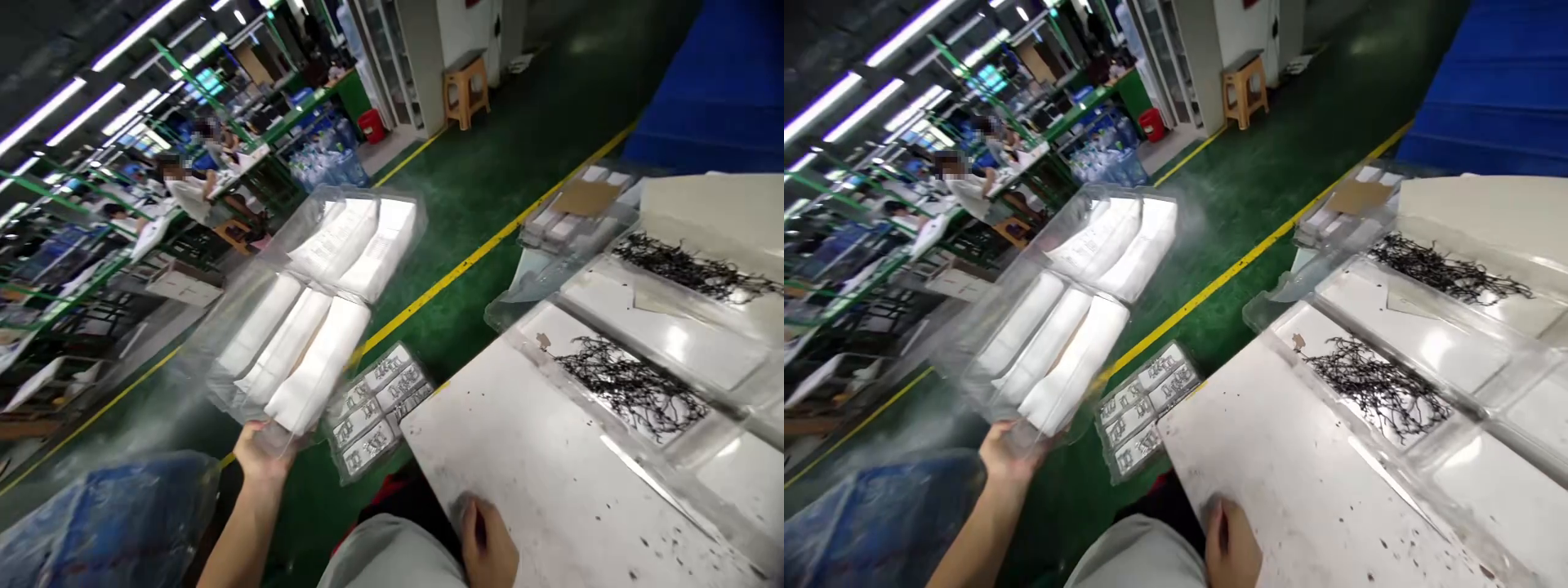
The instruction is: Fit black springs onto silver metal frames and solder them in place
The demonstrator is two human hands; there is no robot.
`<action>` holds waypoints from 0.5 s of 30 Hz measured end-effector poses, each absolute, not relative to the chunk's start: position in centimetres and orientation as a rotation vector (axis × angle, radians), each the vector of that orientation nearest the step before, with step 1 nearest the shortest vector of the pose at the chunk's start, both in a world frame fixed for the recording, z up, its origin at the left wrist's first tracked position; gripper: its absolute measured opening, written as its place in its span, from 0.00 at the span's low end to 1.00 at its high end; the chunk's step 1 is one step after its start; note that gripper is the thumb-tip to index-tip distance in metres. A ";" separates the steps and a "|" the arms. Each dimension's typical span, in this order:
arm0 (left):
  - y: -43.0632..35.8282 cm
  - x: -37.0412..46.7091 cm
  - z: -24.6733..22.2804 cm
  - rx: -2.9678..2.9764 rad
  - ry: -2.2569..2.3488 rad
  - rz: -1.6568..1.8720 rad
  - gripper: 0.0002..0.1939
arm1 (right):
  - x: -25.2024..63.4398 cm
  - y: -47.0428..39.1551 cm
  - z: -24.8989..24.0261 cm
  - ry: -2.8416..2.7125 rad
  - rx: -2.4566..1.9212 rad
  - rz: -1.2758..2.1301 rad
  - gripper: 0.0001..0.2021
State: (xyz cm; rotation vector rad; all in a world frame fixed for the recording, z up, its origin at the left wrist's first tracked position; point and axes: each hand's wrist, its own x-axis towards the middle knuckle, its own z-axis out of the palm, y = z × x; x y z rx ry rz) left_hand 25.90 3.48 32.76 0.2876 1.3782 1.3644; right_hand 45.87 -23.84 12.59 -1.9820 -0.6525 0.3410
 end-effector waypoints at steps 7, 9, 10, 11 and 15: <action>-6.2 18.9 38.2 0.132 1.322 1.420 0.16 | 45.6 -23.5 12.3 -0.793 -2.160 0.263 0.28; -6.8 16.9 38.7 0.138 1.309 1.459 0.16 | 45.6 -23.3 12.6 -0.819 -2.187 0.274 0.29; -6.8 16.0 38.8 0.155 1.310 1.481 0.16 | 45.6 -23.2 12.8 -0.833 -2.196 0.283 0.29; -6.8 15.1 38.9 0.175 1.311 1.506 0.16 | 45.5 -23.1 13.1 -0.849 -2.200 0.290 0.28; -6.4 10.9 38.6 0.197 1.276 1.576 0.19 | 45.6 -23.3 14.3 -0.872 -2.210 0.362 0.23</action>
